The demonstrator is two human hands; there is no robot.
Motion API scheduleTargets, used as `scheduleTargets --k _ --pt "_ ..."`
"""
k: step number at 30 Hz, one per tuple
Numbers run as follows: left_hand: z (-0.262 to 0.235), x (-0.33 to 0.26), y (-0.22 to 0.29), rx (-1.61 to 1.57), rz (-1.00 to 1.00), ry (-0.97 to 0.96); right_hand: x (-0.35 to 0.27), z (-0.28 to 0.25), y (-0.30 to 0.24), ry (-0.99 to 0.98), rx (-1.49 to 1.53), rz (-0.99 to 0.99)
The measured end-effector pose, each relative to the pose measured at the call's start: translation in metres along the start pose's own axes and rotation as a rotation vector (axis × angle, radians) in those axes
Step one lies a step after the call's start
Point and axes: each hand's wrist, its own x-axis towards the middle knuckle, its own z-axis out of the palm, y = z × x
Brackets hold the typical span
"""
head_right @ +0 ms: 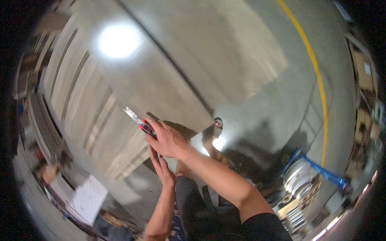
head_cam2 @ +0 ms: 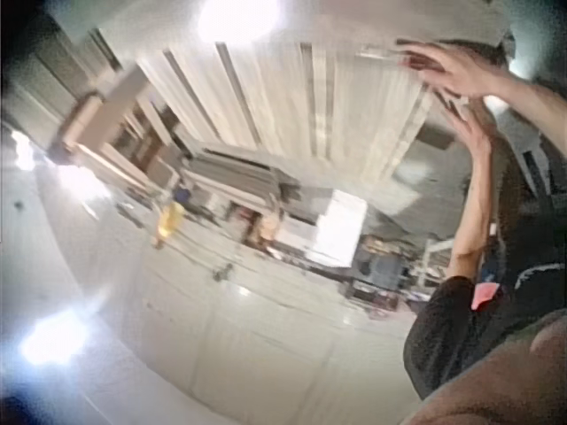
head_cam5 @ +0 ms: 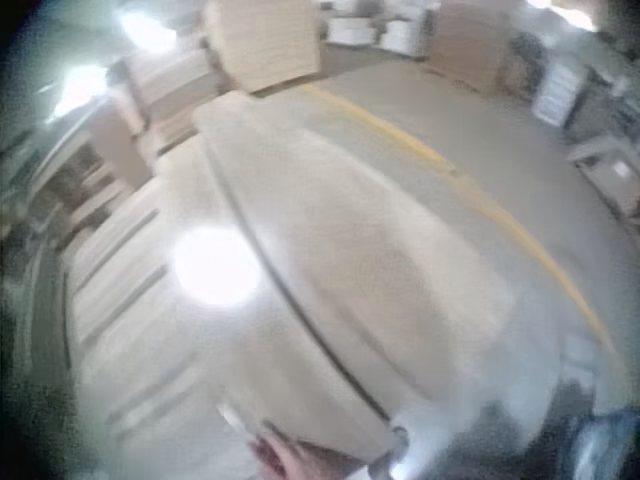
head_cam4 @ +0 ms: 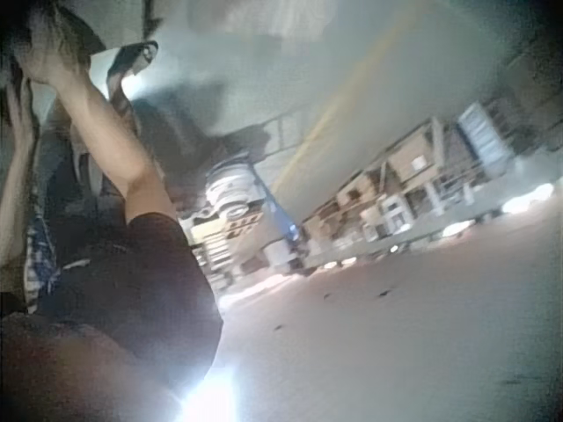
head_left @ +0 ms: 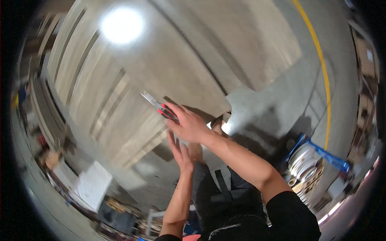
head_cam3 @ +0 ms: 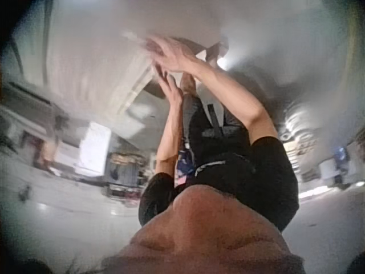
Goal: Trimming or scoring the edges of wooden laminate panels using a utility knife in a factory setting.
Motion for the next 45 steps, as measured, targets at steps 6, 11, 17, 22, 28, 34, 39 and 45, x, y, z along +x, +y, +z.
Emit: scheduleTargets --k 6,11,17,22,28,34,39,45 --pt "-0.014 0.075 -0.005 -0.405 -0.186 0.458 0.008 0.034 0.015 -0.130 -0.019 -0.218" --pt "-0.097 0.135 -0.083 0.215 0.036 0.571 -0.015 -0.050 0.066 0.332 -0.432 -0.197" --pt "-0.112 0.137 -0.159 0.638 0.266 0.550 -0.052 -0.094 0.143 0.111 -0.756 -0.117" --pt "-0.121 0.133 -0.190 0.376 0.568 0.634 -0.040 -0.101 0.176 0.105 -0.889 -0.364" --pt "-0.121 0.127 -0.196 0.628 0.899 0.640 -0.030 -0.097 0.208 0.295 -0.674 -0.569" --pt "-0.046 0.099 -0.178 0.271 0.952 -0.061 -0.033 -0.105 0.185 0.301 -0.691 -0.413" --pt "-0.016 0.090 -0.178 0.088 0.966 -0.106 -0.040 -0.109 0.184 0.292 -0.588 -0.426" --pt "-0.018 0.081 -0.179 0.217 0.870 0.022 -0.038 -0.112 0.173 0.236 -0.640 -0.559"
